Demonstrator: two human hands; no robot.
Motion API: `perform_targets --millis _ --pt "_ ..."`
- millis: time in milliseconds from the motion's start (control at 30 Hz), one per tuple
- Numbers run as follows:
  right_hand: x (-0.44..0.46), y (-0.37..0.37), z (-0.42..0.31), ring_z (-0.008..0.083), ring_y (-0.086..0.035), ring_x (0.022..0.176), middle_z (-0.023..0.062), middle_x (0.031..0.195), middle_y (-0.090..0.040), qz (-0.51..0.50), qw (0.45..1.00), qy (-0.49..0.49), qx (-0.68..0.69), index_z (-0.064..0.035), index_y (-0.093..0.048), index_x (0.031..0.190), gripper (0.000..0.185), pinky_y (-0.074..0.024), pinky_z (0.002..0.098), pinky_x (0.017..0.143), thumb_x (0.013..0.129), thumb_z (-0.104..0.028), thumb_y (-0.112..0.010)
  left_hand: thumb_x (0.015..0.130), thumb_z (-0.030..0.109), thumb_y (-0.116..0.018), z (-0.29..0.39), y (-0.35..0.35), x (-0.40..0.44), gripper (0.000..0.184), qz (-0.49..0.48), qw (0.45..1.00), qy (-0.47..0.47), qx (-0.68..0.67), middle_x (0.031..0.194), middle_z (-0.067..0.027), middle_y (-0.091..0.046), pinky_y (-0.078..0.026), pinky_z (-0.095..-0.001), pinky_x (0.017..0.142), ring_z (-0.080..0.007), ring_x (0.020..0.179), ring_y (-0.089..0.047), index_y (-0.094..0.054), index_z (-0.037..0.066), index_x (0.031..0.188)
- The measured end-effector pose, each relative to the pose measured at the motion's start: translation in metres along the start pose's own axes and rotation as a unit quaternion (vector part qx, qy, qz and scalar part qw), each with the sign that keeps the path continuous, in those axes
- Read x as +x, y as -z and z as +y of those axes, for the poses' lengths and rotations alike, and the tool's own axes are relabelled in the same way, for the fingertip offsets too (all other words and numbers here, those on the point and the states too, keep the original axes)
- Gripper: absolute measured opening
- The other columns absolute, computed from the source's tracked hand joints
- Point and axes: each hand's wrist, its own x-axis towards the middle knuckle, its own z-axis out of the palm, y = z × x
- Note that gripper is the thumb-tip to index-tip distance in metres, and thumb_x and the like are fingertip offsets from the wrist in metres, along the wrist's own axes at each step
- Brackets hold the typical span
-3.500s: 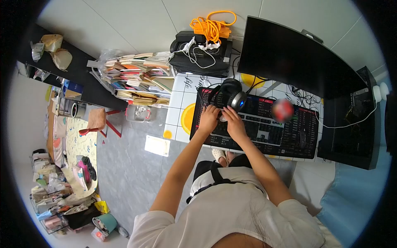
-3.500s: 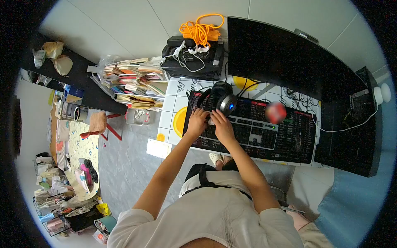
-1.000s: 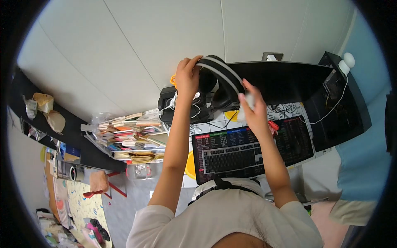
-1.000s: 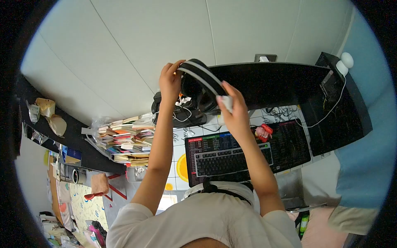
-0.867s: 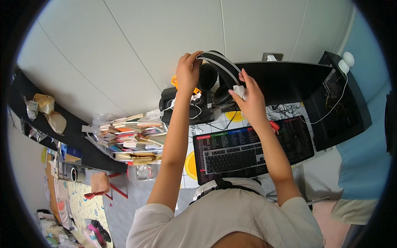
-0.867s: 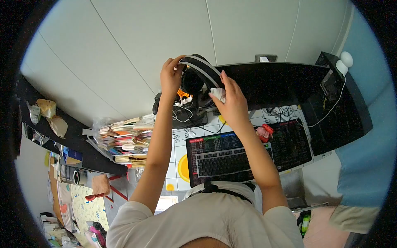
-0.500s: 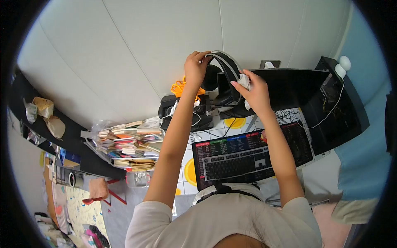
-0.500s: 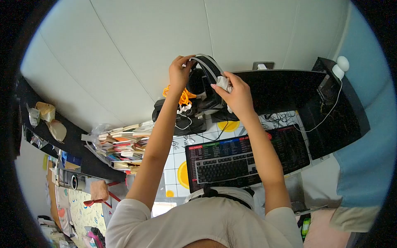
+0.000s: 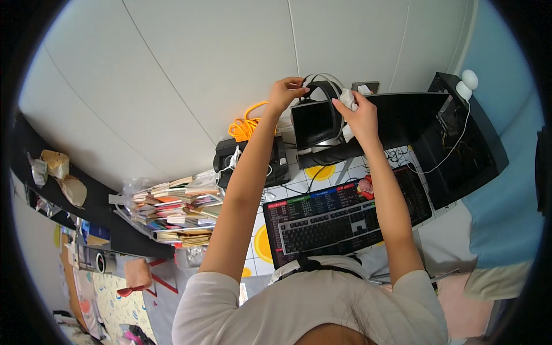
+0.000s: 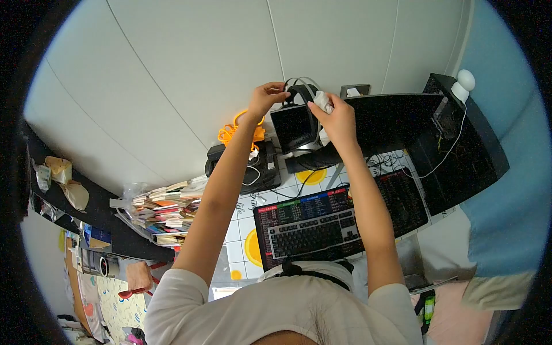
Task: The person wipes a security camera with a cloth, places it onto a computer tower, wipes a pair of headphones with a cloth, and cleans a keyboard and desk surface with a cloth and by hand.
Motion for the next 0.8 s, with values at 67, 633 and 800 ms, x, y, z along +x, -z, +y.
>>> perform_targets --millis 67,633,800 --pt "0.002 0.001 0.002 0.0243 -0.063 0.071 0.0171 0.08 -0.063 -0.003 1.0 0.003 -0.028 0.0046 -0.059 0.091 0.036 -0.048 0.029 0.064 0.071 -0.023 -0.071 0.067 0.009 -0.074 -0.005 0.0 0.001 0.03 -0.024 0.999 0.026 -0.015 0.08 -0.0068 -0.064 -0.047 -0.0235 0.062 -0.0121 0.07 -0.06 -0.062 -0.002 0.092" --pt "-0.036 -0.018 0.035 0.0271 -0.059 0.085 0.0171 0.098 -0.058 0.024 0.997 0.057 -0.043 0.0029 -0.05 0.113 0.046 -0.0472 0.0323 0.074 0.077 -0.02 -0.067 0.086 0.016 -0.054 -0.025 -0.009 -0.06 0.03 0.062 0.98 0.11 -0.154 0.102 -0.01 -0.06 -0.043 -0.0273 0.084 -0.0167 0.095 -0.056 -0.056 0.0 0.112" --pt "-0.042 -0.021 0.03 0.0265 -0.057 0.086 0.0157 0.098 -0.056 0.038 0.997 0.038 -0.046 0.0014 -0.051 0.112 0.043 -0.0465 0.0324 0.075 0.078 -0.019 -0.066 0.088 0.017 -0.051 -0.025 -0.016 -0.087 0.027 0.112 0.976 0.089 -0.164 0.102 -0.0045 -0.06 -0.042 -0.0259 0.081 -0.012 0.093 -0.054 -0.057 0.003 0.111"
